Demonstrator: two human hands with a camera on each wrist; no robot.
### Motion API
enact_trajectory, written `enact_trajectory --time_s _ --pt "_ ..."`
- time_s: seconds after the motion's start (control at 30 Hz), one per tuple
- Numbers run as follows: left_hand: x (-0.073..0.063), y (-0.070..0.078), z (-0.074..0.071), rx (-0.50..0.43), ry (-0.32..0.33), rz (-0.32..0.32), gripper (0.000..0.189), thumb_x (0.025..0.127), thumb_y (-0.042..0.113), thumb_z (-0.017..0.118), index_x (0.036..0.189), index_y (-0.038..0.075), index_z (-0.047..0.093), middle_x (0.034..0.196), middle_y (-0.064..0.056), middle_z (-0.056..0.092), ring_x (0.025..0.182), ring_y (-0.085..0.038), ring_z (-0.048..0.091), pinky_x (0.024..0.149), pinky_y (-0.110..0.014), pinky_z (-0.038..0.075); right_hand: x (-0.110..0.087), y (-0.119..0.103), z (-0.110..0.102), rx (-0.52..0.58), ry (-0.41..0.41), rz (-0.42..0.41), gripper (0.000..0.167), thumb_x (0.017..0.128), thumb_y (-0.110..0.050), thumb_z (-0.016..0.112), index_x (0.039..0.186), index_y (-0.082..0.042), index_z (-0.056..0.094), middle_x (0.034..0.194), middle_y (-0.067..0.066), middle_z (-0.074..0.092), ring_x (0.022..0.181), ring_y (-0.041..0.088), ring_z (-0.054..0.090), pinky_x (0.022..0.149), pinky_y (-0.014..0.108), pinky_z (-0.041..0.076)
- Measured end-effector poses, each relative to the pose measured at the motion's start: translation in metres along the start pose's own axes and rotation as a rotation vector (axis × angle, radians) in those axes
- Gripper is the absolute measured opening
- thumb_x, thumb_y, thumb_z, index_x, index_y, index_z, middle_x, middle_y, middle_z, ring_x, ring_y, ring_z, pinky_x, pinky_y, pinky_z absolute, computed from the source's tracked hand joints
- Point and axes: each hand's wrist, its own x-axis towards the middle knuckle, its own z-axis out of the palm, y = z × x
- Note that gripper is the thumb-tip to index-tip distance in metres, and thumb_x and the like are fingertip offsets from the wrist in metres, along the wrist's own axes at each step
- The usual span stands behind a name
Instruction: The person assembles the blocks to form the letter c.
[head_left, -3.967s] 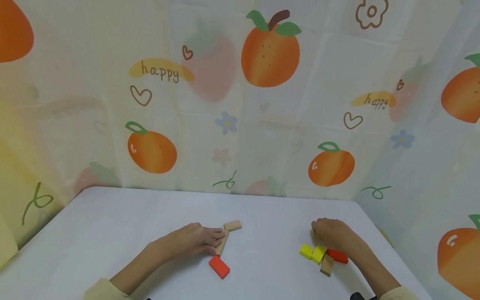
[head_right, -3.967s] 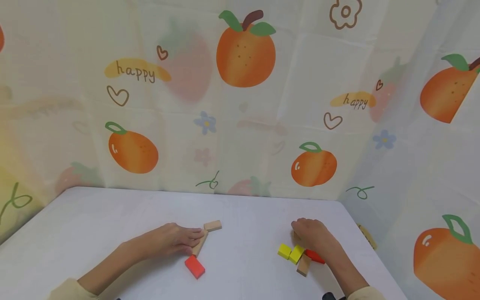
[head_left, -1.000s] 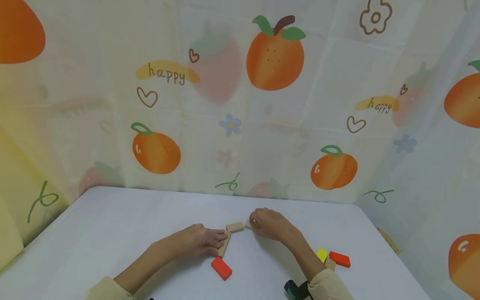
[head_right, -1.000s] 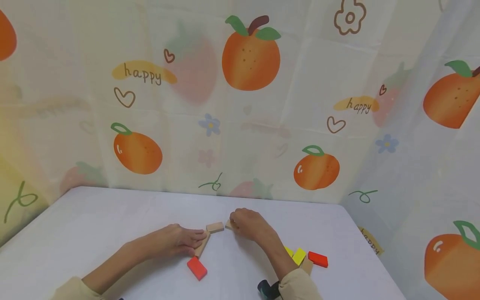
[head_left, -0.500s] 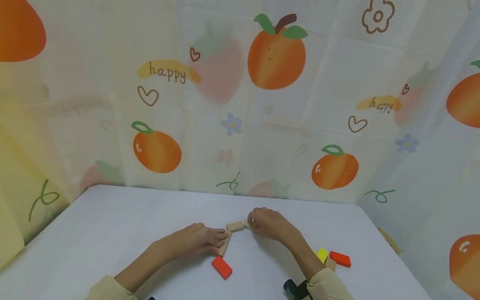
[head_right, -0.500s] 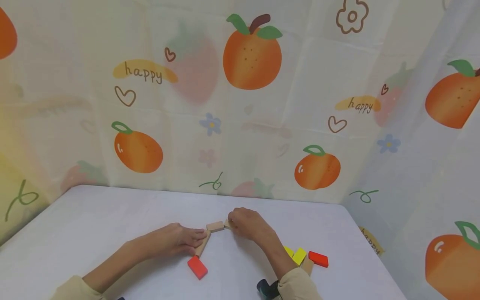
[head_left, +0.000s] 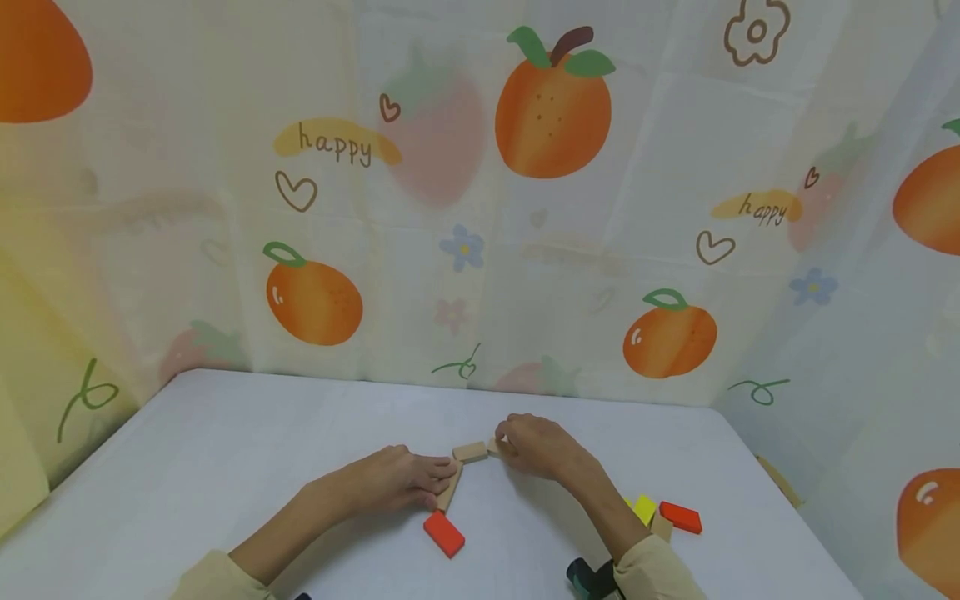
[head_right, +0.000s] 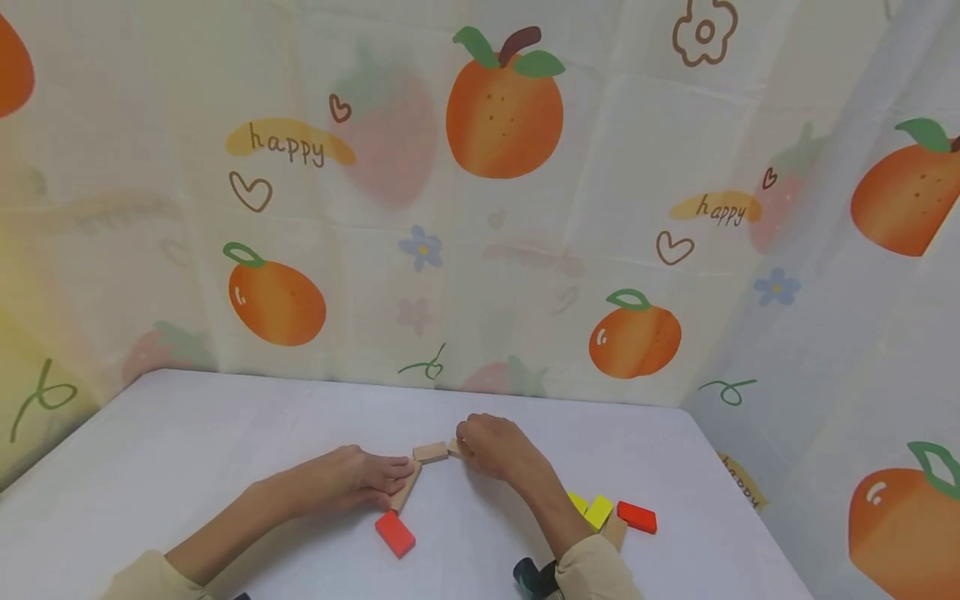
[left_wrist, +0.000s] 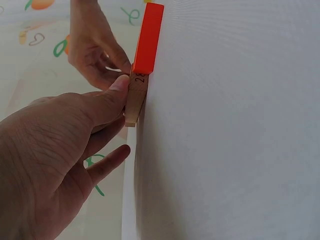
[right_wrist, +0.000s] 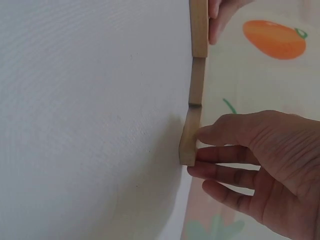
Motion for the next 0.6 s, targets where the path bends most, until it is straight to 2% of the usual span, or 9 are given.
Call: enact_trajectory --time_s 0.27,0.6 --pt "-0.0002 -0.0011 0.0011 -0.024 -0.006 -0.021 0.035 0.098 0.030 0.071 0.128 0.012 0.075 0.141 -0.008 0.069 0.122 -0.019 0.072 0.094 -0.037 0.061 0.0002 -0.0007 0.0005 -0.013 -0.003 -0.017 0.017 0.098 -0.008 0.070 0.113 -0.005 0.079 0.103 0.007 0.077 0.088 0.015 0.068 0.081 0.029 0.061" --pt "-0.0005 -0.0004 -0.0011 -0.043 -0.020 -0.041 0.035 0.097 0.028 0.073 0.129 0.012 0.075 0.140 -0.008 0.069 0.119 -0.020 0.074 0.096 -0.039 0.061 -0.0077 -0.0024 -0.0047 0.002 -0.001 0.014 0.019 0.097 -0.009 0.073 0.115 -0.005 0.077 0.104 0.007 0.074 0.090 0.016 0.068 0.084 0.032 0.061"
